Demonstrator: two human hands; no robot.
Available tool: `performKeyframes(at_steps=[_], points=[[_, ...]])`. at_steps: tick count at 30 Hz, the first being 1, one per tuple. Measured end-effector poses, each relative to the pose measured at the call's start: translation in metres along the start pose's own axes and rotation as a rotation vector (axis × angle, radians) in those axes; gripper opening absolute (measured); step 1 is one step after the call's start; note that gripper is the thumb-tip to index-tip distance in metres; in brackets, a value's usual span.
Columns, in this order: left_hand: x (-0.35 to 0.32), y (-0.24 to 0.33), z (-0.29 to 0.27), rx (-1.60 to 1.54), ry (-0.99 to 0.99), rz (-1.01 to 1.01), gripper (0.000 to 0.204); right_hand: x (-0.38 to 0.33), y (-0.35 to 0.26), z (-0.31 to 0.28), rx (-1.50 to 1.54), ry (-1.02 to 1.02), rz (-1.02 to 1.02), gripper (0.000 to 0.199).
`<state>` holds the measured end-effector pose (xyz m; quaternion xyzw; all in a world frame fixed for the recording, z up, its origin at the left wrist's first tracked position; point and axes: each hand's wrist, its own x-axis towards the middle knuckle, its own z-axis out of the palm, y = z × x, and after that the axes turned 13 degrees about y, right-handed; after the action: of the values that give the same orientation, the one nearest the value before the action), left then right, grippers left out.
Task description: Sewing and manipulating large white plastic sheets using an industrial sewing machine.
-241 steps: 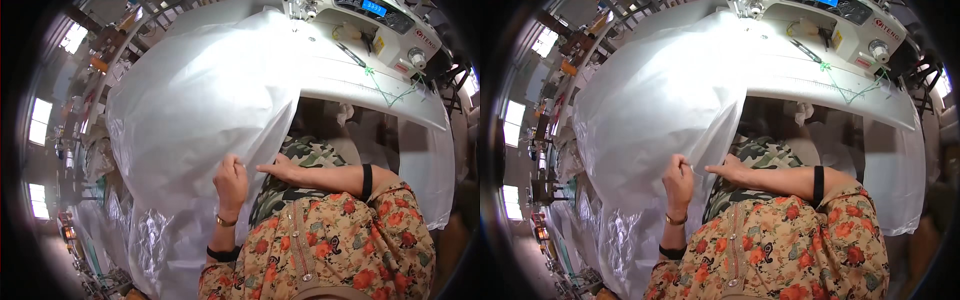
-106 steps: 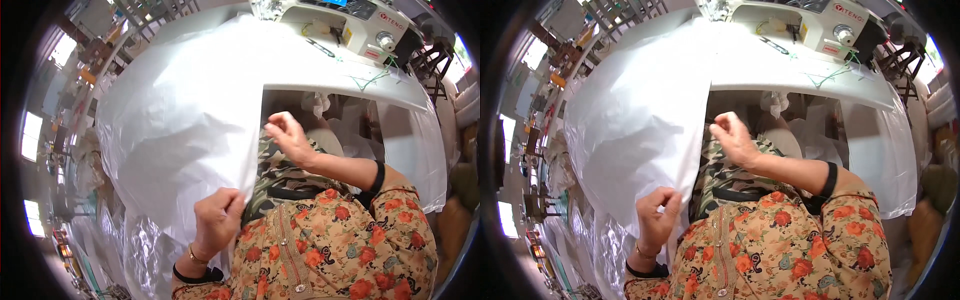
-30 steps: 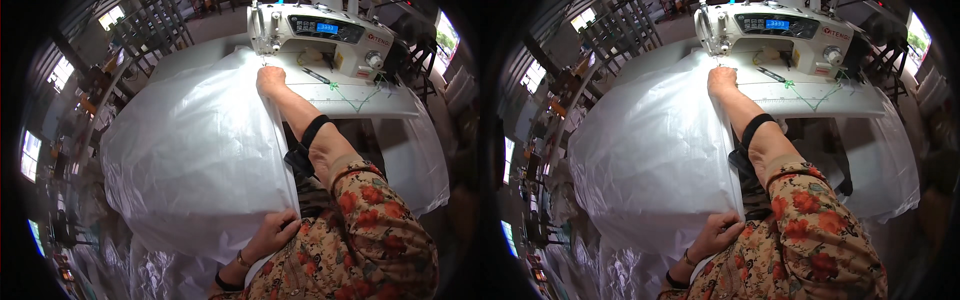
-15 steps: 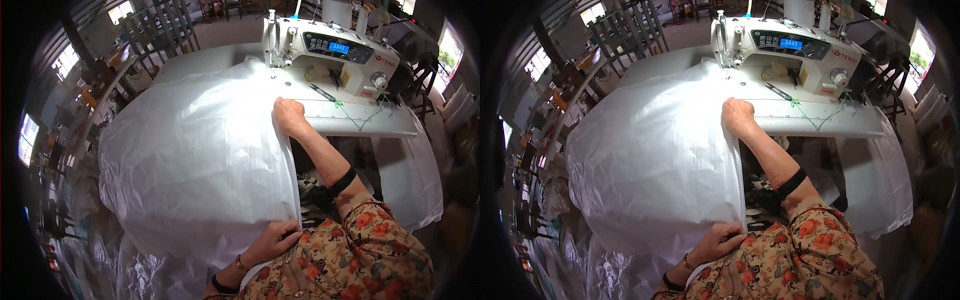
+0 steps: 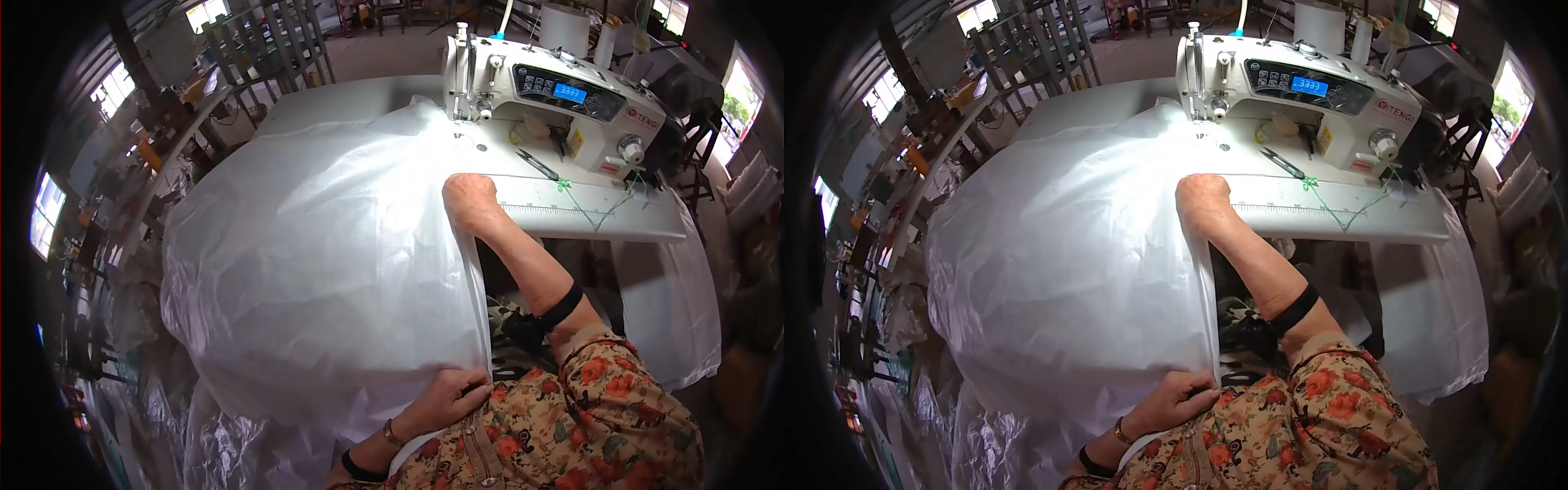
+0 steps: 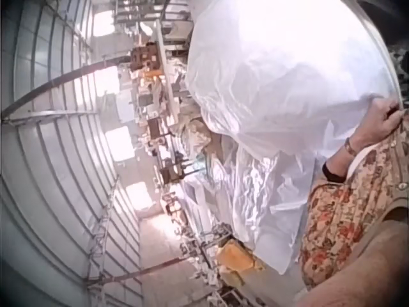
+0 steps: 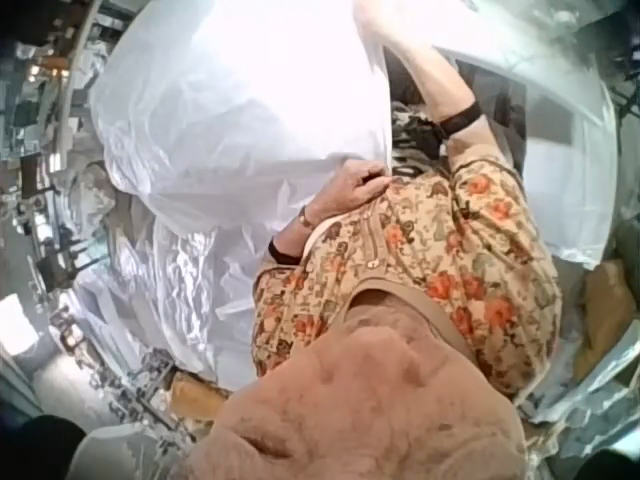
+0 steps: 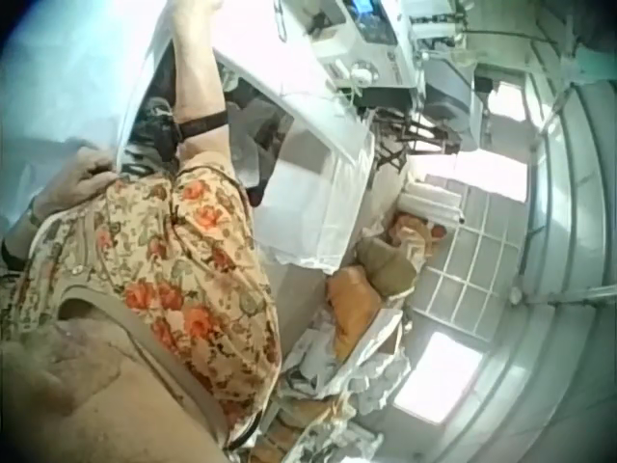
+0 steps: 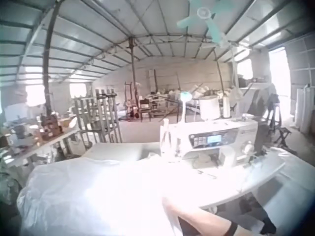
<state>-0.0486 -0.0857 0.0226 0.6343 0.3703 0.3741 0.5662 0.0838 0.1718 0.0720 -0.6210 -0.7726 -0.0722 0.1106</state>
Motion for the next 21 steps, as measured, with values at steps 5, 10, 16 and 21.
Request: performKeyframes(at_steps=[5,10,16,21], points=[[0.007,-0.002,0.000,0.158,0.152,0.051,0.018,0.019,0.004,0.006,0.005,-0.008,-0.020,0.010],[0.034,0.002,-0.006,0.270,0.212,0.000,0.017,0.045,0.024,0.021,-0.046,0.123,-0.078,0.012],[0.041,-0.006,0.008,0.483,0.246,0.135,0.014,0.026,0.023,0.012,0.049,0.165,-0.016,0.013],[0.028,0.003,0.007,0.472,0.217,0.083,0.014,-0.022,0.017,0.018,0.082,0.179,0.011,0.017]])
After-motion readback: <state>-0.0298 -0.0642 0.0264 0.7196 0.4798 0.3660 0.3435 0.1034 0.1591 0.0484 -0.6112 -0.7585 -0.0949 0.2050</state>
